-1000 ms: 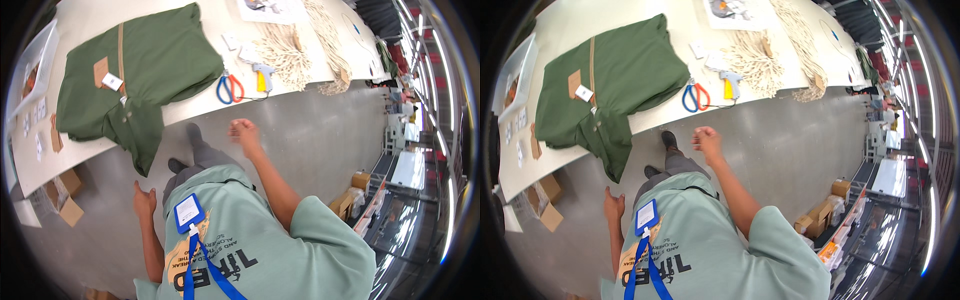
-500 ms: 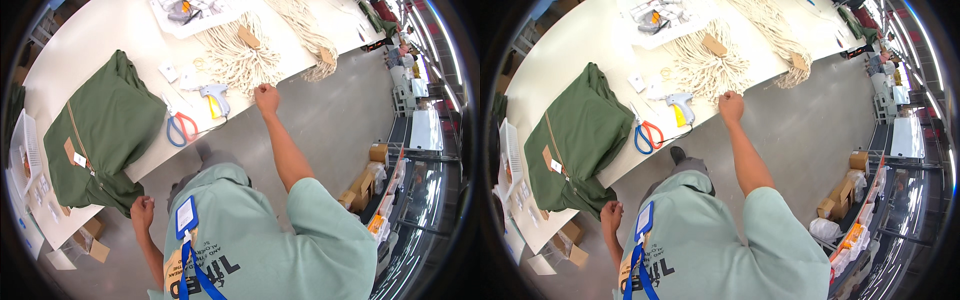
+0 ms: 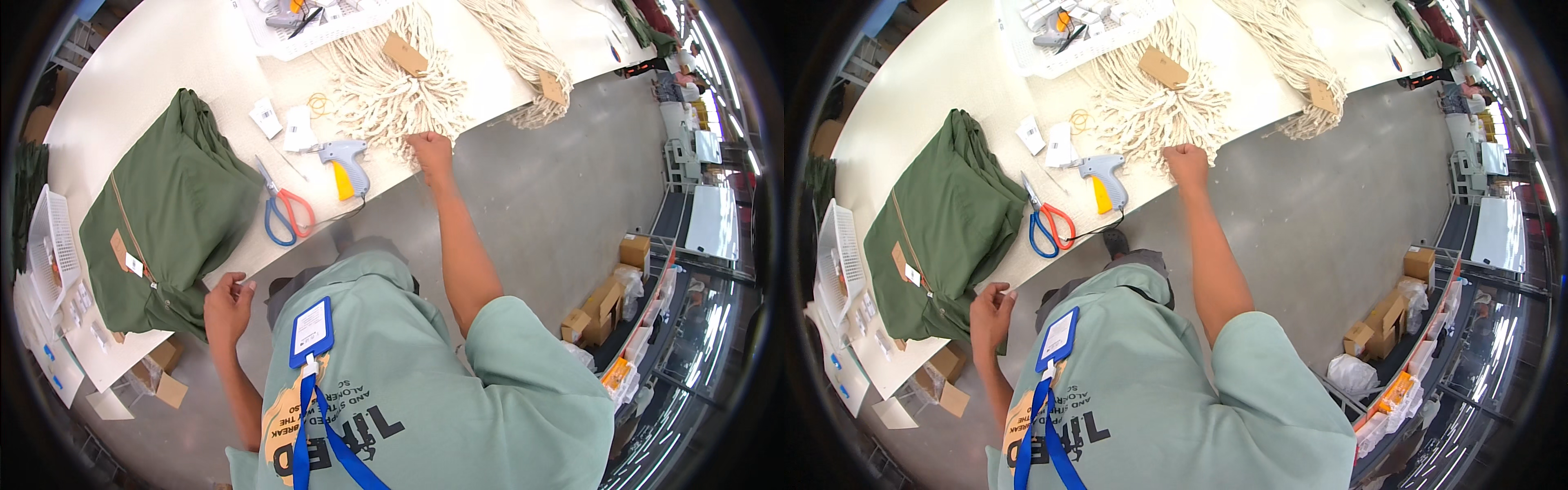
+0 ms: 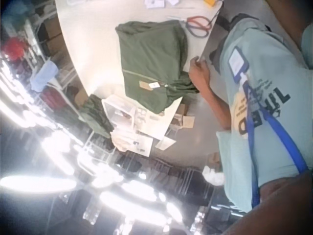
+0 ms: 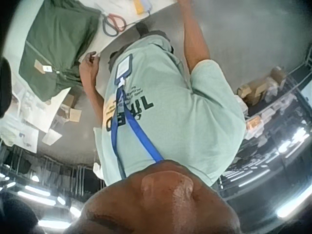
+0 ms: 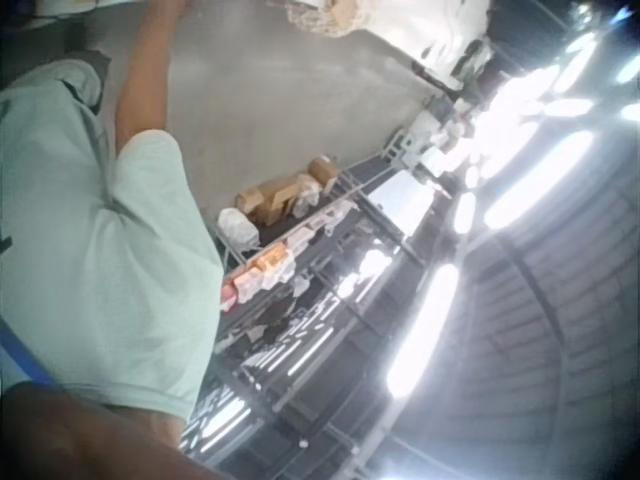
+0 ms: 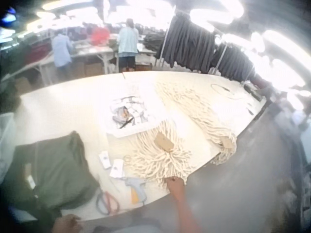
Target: The person assembles a green drawstring bag by threading a white rope through the top hem, tying a knot, and attaching a tag with a hot glue gun. They then fold the bag and place it on the table.
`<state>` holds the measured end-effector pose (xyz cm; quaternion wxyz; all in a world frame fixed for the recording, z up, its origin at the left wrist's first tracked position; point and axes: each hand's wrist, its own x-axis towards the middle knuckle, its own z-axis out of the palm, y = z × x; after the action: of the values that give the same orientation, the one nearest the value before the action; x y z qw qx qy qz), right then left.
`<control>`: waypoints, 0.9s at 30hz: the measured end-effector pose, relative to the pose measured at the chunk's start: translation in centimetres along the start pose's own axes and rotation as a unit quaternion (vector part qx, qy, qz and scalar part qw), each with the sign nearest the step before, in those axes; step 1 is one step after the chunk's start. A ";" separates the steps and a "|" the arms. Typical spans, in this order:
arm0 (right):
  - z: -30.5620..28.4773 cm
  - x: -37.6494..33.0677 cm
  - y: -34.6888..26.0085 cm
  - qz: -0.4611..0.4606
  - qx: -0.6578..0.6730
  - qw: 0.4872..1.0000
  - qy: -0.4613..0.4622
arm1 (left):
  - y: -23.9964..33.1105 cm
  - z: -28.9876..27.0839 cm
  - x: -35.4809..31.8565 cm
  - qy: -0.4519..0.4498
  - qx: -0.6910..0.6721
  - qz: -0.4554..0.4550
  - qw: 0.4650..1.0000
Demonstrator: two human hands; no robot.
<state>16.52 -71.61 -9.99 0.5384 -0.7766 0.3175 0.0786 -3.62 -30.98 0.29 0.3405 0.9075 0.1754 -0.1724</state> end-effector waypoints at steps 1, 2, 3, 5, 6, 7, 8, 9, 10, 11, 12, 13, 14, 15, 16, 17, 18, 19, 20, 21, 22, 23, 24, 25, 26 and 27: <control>-0.9 -0.2 -0.4 0.021 0.083 0.995 -0.046 | 1.1 -0.4 0.3 -0.005 -0.022 -0.007 1.000; -2.2 -1.0 -0.5 0.075 0.151 0.983 -0.072 | 2.3 -0.7 0.7 0.000 -0.062 0.015 0.998; -3.4 -2.1 -0.6 0.132 0.229 0.959 -0.102 | 3.6 -1.0 1.2 -0.014 -0.076 0.034 0.996; -4.9 -5.1 -0.7 0.140 0.269 0.944 -0.133 | 6.6 -1.1 1.9 -0.011 -0.100 0.117 0.988; -5.7 -6.6 -0.9 0.144 0.283 0.937 -0.148 | 8.3 -1.1 2.3 -0.018 -0.102 0.160 0.982; -6.4 -8.4 -1.1 0.148 0.299 0.929 -0.160 | 10.0 -1.1 2.5 -0.029 -0.109 0.197 0.974; -7.1 -10.5 -1.2 0.134 0.303 0.928 -0.170 | 11.7 -0.9 2.7 -0.041 -0.116 0.233 0.965; -7.8 -12.8 -1.3 0.106 0.291 0.936 -0.169 | 13.4 -0.8 2.9 -0.074 -0.102 0.274 0.954; -8.6 -15.4 -1.3 0.079 0.279 0.943 -0.166 | 15.0 -0.5 2.8 -0.106 -0.089 0.312 0.940; -9.4 -18.3 -1.3 0.051 0.265 0.949 -0.161 | 16.6 0.3 2.4 -0.089 -0.082 0.408 0.905; -10.4 -21.7 -1.4 -0.010 0.248 0.954 -0.171 | 17.9 1.0 1.6 -0.067 -0.078 0.499 0.861; -11.5 -25.2 -1.6 -0.074 0.228 0.954 -0.179 | 19.0 1.8 0.6 -0.086 -0.073 0.554 0.825; -12.2 -28.9 -1.8 -0.144 0.258 0.934 -0.201 | 20.2 2.7 -0.5 -0.102 -0.070 0.612 0.781; -13.3 -32.6 -2.2 -0.224 0.274 0.910 -0.216 | 21.4 3.5 -1.4 -0.114 -0.072 0.673 0.728; -14.3 -36.3 -2.5 -0.302 0.303 0.875 -0.228 | 22.1 4.0 -2.5 -0.125 -0.071 0.691 0.708; -15.3 -40.0 -2.9 -0.378 0.321 0.836 -0.236 | 22.2 4.5 -4.2 -0.136 -0.071 0.707 0.690; -16.7 -43.6 -3.4 -0.435 0.339 0.793 -0.260 | 21.8 4.8 -5.9 -0.142 -0.063 0.722 0.674; -18.0 -47.3 -3.9 -0.472 0.348 0.759 -0.285 | 21.5 5.0 -7.2 -0.158 -0.086 0.712 0.679; -18.5 -51.4 -4.2 -0.540 0.391 0.709 -0.230 | 21.1 5.0 -8.3 -0.165 -0.104 0.703 0.684; -19.7 -55.9 -5.0 -0.556 0.442 0.664 -0.232 | 20.5 4.9 -9.1 -0.187 -0.102 0.679 0.703; -20.4 -59.9 -5.9 -0.570 0.545 0.556 -0.263 | 19.6 4.7 -9.7 -0.163 -0.145 0.686 0.694; -21.0 -62.9 -6.9 -0.612 0.512 0.554 -0.238 | 18.7 4.4 -10.2 -0.156 -0.168 0.681 0.695; -21.4 -65.8 -8.2 -0.651 0.481 0.548 -0.210 | 17.5 4.2 -10.5 -0.149 -0.191 0.674 0.698; -21.9 -69.0 -10.2 -0.749 0.315 0.579 -0.065 | 16.1 3.8 -10.8 -0.146 -0.201 0.669 0.701; -22.3 -72.3 -12.9 -0.799 0.229 0.554 0.052 | 14.7 3.4 -10.9 -0.141 -0.211 0.663 0.704; -22.5 -73.6 -14.6 -0.848 0.145 0.482 0.168 | 13.2 3.0 -11.0 -0.135 -0.224 0.655 0.709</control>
<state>-37.84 -58.26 44.81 0.3858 -0.5782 -0.4037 -0.5949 -8.12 -44.53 10.30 0.5812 0.6584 -0.4779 0.0177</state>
